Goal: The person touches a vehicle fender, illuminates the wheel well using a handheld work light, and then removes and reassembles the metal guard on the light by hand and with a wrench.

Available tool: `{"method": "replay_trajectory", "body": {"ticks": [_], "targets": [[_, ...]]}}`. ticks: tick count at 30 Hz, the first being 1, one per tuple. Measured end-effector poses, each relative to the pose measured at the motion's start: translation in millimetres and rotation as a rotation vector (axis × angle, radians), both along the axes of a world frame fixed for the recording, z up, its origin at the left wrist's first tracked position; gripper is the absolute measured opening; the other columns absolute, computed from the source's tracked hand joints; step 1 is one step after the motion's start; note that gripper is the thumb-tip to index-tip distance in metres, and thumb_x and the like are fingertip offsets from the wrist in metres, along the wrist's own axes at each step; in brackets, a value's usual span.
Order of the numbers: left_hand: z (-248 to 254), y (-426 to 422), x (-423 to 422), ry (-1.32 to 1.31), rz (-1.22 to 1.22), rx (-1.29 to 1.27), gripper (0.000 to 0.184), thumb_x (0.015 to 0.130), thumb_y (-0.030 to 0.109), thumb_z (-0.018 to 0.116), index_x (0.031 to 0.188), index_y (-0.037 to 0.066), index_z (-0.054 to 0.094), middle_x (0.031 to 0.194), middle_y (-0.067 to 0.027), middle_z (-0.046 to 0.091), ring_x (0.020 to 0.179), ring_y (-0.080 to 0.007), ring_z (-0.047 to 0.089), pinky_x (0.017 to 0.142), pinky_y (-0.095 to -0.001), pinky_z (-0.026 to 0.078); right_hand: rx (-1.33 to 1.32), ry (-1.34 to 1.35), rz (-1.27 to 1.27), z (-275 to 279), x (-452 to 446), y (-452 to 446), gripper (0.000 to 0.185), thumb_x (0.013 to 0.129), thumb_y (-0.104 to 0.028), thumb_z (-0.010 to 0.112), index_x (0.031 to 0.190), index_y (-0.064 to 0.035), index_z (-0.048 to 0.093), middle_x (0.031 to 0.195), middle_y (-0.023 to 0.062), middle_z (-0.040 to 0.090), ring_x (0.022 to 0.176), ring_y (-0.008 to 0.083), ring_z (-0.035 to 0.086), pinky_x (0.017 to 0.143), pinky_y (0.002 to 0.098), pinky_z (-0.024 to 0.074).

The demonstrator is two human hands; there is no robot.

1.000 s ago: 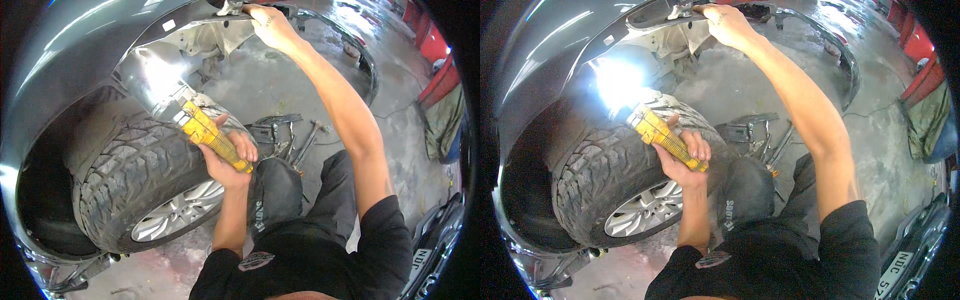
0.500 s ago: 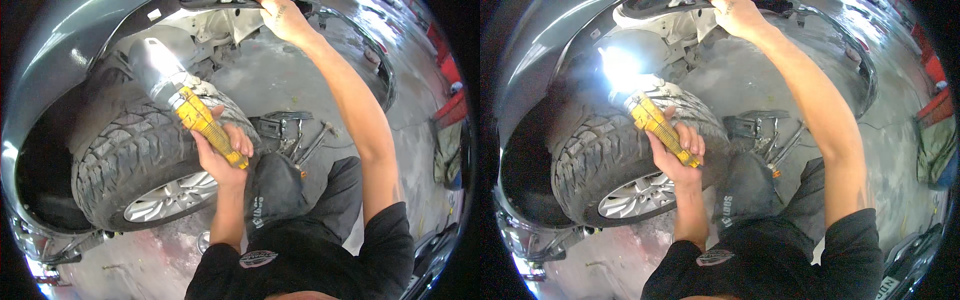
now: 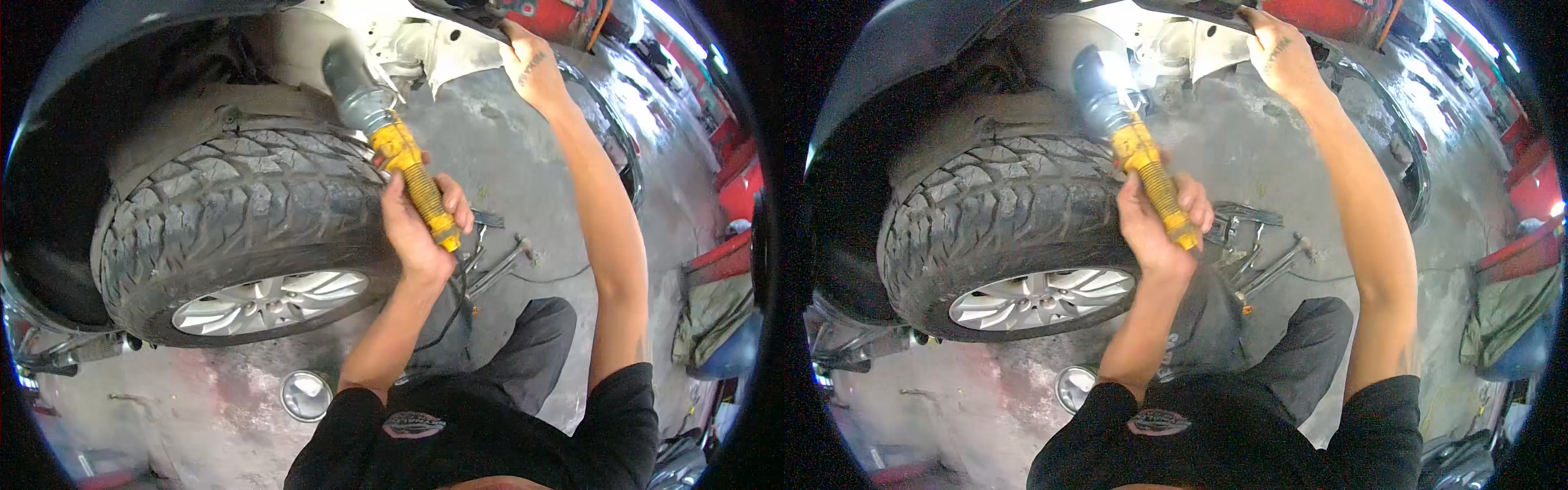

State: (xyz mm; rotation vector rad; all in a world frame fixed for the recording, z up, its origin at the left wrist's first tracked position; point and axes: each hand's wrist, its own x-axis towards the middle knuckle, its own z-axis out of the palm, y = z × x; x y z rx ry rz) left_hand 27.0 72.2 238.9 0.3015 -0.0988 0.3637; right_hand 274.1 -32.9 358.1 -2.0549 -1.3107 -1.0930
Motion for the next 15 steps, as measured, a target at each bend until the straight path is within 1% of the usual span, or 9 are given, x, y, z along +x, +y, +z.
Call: {"method": "replay_trajectory", "body": {"ticks": [2, 3, 5, 6, 7, 10, 11, 13, 15], "targets": [[-5, -2, 10, 0.064, -0.045, -0.048, 0.045, 0.106, 0.049, 0.034, 0.123, 0.012, 0.052, 0.071, -0.0063, 0.048, 0.058, -0.0209, 0.051, 0.050, -0.0350, 0.042, 0.014, -0.010, 0.012, 0, -1, 1, 0.022, 0.097, -0.009, 0.056, 0.117, 0.0000, 0.061, 0.099, 0.0285, 0.067, 0.098, 0.0468, 0.065, 0.081, 0.0450, 0.0525], [-6, -4, 14, 0.077, -0.065, -0.062, 0.043, 0.106, 0.050, 0.035, 0.122, 0.013, 0.051, 0.072, -0.0061, 0.048, 0.058, -0.0206, 0.051, 0.050, -0.0348, 0.043, 0.001, -0.015, 0.016, 1, -1, 1, 0.022, 0.097, -0.009, 0.056, 0.117, 0.0000, 0.061, 0.099, 0.0285, 0.067, 0.098, 0.0468, 0.065, 0.081, 0.0450, 0.0525], [-10, -6, 25, 0.085, -0.081, -0.070, 0.042, 0.107, 0.051, 0.036, 0.121, 0.014, 0.051, 0.073, -0.0055, 0.049, 0.059, -0.0198, 0.052, 0.051, -0.0343, 0.043, -0.013, 0.126, -0.039, 2, 0, 0, 0.030, 0.093, -0.005, 0.057, 0.122, -0.0022, 0.062, 0.107, 0.0262, 0.068, 0.103, 0.0467, 0.064, 0.084, 0.0504, 0.0524], [-12, -7, 30, 0.098, -0.101, -0.066, 0.042, 0.107, 0.052, 0.038, 0.121, 0.014, 0.050, 0.074, -0.0049, 0.049, 0.060, -0.0190, 0.052, 0.051, -0.0338, 0.043, -0.027, 0.163, -0.019, 5, -7, -1, 0.027, 0.094, -0.004, 0.056, 0.120, -0.0015, 0.061, 0.101, 0.0267, 0.067, 0.098, 0.0475, 0.064, 0.081, 0.0487, 0.0517], [-13, -8, 35, 0.093, -0.102, -0.077, 0.042, 0.107, 0.052, 0.038, 0.121, 0.014, 0.050, 0.074, -0.0049, 0.049, 0.060, -0.0190, 0.052, 0.051, -0.0338, 0.043, -0.038, 0.158, -0.021, 7, -8, -1, 0.027, 0.094, -0.004, 0.056, 0.120, -0.0015, 0.061, 0.101, 0.0267, 0.067, 0.098, 0.0475, 0.064, 0.081, 0.0487, 0.0517], [-16, -9, 48, 0.088, -0.061, -0.061, 0.045, 0.109, 0.054, 0.040, 0.126, 0.014, 0.049, 0.078, -0.0028, 0.052, 0.062, -0.0160, 0.053, 0.051, -0.0318, 0.042, -0.035, 0.156, -0.012, 7, -8, 0, 0.024, 0.094, -0.003, 0.057, 0.118, -0.0018, 0.061, 0.091, 0.0252, 0.066, 0.088, 0.0466, 0.063, 0.076, 0.0452, 0.0509], [-17, -8, 50, 0.085, -0.062, -0.068, 0.045, 0.109, 0.054, 0.040, 0.126, 0.014, 0.049, 0.078, -0.0028, 0.052, 0.062, -0.0160, 0.053, 0.051, -0.0318, 0.042, -0.042, 0.153, -0.013, 6, -7, 0, 0.024, 0.094, -0.003, 0.057, 0.118, -0.0018, 0.061, 0.091, 0.0252, 0.066, 0.088, 0.0466, 0.063, 0.076, 0.0452, 0.0509], [-16, -6, 53, 0.104, -0.063, -0.094, 0.046, 0.109, 0.055, 0.038, 0.129, 0.015, 0.048, 0.078, -0.0030, 0.053, 0.062, -0.0159, 0.053, 0.050, -0.0311, 0.042, -0.020, 0.251, -0.135, 7, -11, 1, 0.022, 0.096, -0.005, 0.056, 0.117, -0.0019, 0.061, 0.089, 0.0246, 0.065, 0.086, 0.0450, 0.064, 0.076, 0.0447, 0.0509], [-20, -6, 57, 0.102, -0.065, -0.109, 0.048, 0.109, 0.056, 0.037, 0.132, 0.015, 0.048, 0.079, -0.0031, 0.054, 0.062, -0.0159, 0.053, 0.050, -0.0308, 0.042, -0.039, 0.236, -0.144, 9, -12, 0, 0.021, 0.097, -0.007, 0.056, 0.117, -0.0018, 0.061, 0.087, 0.0240, 0.065, 0.083, 0.0434, 0.065, 0.074, 0.0446, 0.0507]]}}
